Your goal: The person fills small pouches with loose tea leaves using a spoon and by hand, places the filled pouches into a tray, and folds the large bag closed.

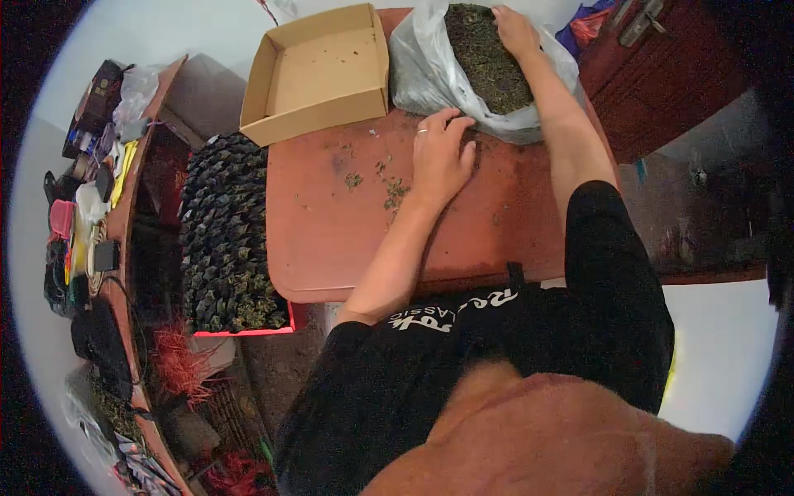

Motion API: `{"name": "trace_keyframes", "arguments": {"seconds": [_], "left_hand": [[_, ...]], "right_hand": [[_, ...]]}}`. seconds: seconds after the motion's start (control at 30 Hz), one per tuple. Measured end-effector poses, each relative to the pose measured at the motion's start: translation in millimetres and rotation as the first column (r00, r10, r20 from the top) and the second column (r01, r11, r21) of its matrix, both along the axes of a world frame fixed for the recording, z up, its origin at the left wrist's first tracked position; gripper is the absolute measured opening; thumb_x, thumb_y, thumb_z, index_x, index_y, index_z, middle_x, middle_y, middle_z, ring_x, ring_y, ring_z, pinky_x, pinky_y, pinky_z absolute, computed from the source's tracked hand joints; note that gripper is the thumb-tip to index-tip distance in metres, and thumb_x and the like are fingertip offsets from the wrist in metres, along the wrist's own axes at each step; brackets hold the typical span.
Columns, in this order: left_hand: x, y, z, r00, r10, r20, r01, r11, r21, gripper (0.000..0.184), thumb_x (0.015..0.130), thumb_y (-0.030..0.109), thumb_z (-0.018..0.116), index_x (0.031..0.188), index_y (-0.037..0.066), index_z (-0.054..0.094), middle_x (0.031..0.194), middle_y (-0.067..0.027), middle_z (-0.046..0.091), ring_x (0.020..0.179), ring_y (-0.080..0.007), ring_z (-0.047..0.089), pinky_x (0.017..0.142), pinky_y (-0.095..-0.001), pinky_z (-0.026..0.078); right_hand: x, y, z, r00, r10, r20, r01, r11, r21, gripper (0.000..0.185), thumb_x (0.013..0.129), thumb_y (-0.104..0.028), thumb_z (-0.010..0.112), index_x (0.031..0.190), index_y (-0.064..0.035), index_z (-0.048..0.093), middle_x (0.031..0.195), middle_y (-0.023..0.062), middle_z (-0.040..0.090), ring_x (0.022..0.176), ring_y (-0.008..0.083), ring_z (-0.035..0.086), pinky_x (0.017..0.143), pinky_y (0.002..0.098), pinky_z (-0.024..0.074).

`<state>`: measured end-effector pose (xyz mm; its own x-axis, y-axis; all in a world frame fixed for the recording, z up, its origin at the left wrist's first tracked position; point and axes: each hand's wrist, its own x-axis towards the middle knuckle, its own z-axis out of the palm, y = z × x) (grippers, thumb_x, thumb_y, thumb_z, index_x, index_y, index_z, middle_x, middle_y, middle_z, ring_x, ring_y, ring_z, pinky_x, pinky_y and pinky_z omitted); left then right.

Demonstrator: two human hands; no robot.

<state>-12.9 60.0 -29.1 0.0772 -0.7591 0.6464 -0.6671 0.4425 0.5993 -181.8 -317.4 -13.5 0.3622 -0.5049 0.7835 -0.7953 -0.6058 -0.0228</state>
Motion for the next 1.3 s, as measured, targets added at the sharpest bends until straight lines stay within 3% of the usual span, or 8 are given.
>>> {"name": "trace_keyframes", "arguments": {"seconds": [0.27,0.47,0.63,0.87,1.0,1.1,1.2,1.3], "left_hand": [[-3.0,-2.9,-0.8,0.999,-0.014,-0.047,0.012,0.999,-0.043,0.030,0.077,0.009,0.072,0.107,0.010,0.066,0.117,-0.0117,0.060,0.113,-0.0352,0.054,0.095,-0.0469,0.045],[-3.1,-5.6,-6.3,0.998,-0.038,-0.057,0.034,0.997,-0.064,0.029,0.076,0.008,0.071,0.105,0.011,0.067,0.114,-0.0109,0.062,0.111,-0.0345,0.055,0.094,-0.0457,0.045],[-0.7,-3.8,-5.2,0.996,-0.052,-0.078,0.052,0.999,-0.004,0.028,0.077,0.007,0.071,0.104,0.011,0.067,0.114,-0.0109,0.062,0.111,-0.0342,0.055,0.095,-0.0453,0.045],[-5.7,-1.4,-2.4,0.994,-0.061,-0.096,0.058,0.998,-0.038,0.026,0.077,0.007,0.070,0.103,0.010,0.067,0.115,-0.0125,0.061,0.112,-0.0346,0.054,0.097,-0.0452,0.044],[-5.3,-1.5,-1.5,0.997,-0.037,-0.065,0.033,0.998,-0.058,0.027,0.078,0.006,0.072,0.104,0.011,0.067,0.114,-0.0122,0.063,0.110,-0.0339,0.057,0.096,-0.0425,0.046],[-5.7,-2.1,-1.8,0.996,-0.046,-0.072,0.044,0.999,-0.031,0.026,0.078,0.006,0.072,0.104,0.010,0.067,0.114,-0.0124,0.063,0.110,-0.0340,0.057,0.096,-0.0423,0.046],[-5.3,-2.6,-3.6,0.995,-0.054,-0.086,0.050,0.998,-0.041,0.025,0.078,0.006,0.072,0.103,0.010,0.067,0.113,-0.0129,0.064,0.108,-0.0340,0.058,0.095,-0.0418,0.046],[-4.6,-1.1,-1.5,0.996,-0.047,-0.076,0.046,0.999,-0.014,0.025,0.078,0.006,0.071,0.103,0.009,0.067,0.111,-0.0131,0.064,0.107,-0.0339,0.058,0.094,-0.0416,0.047]], "right_hand": [[10.3,113.2,21.0,0.948,0.082,-0.308,0.043,0.924,0.381,0.030,0.093,-0.025,0.055,0.117,-0.0095,0.063,0.109,0.0143,0.069,0.099,0.0393,0.065,0.086,0.0486,0.0521],[2.9,79.7,43.3,0.967,0.256,0.012,-0.246,0.940,-0.237,0.027,0.097,-0.019,0.047,0.107,-0.0003,0.064,0.095,0.0233,0.066,0.091,0.0438,0.062,0.082,0.0507,0.0499],[-24.1,73.3,35.5,0.952,-0.191,-0.239,0.230,0.962,0.149,0.023,0.092,-0.018,0.046,0.101,-0.0050,0.064,0.095,0.0249,0.068,0.091,0.0444,0.065,0.079,0.0532,0.0509],[-1.7,128.0,32.6,0.949,-0.034,-0.312,0.118,0.959,0.257,0.021,0.092,-0.019,0.047,0.094,-0.0043,0.062,0.090,0.0251,0.067,0.083,0.0451,0.066,0.077,0.0572,0.0498],[-3.9,73.6,41.6,0.972,-0.095,-0.213,0.090,0.995,-0.032,0.028,0.097,-0.026,0.043,0.097,-0.0062,0.063,0.086,0.0174,0.070,0.088,0.0394,0.066,0.078,0.0509,0.0509],[11.3,5.7,21.8,0.988,0.078,0.137,-0.080,0.997,0.011,0.022,0.093,-0.011,0.049,0.101,-0.0016,0.067,0.088,0.0182,0.067,0.084,0.0410,0.063,0.082,0.0499,0.0505],[40.7,-12.8,5.9,0.980,-0.010,-0.199,0.023,0.998,0.060,0.023,0.094,-0.012,0.047,0.099,-0.0036,0.068,0.083,0.0156,0.067,0.082,0.0386,0.064,0.080,0.0479,0.0512],[65.4,12.7,-1.7,0.959,0.283,0.034,-0.285,0.952,0.113,0.025,0.095,-0.016,0.047,0.096,-0.0062,0.069,0.078,0.0152,0.066,0.081,0.0354,0.064,0.078,0.0455,0.0509]]}}
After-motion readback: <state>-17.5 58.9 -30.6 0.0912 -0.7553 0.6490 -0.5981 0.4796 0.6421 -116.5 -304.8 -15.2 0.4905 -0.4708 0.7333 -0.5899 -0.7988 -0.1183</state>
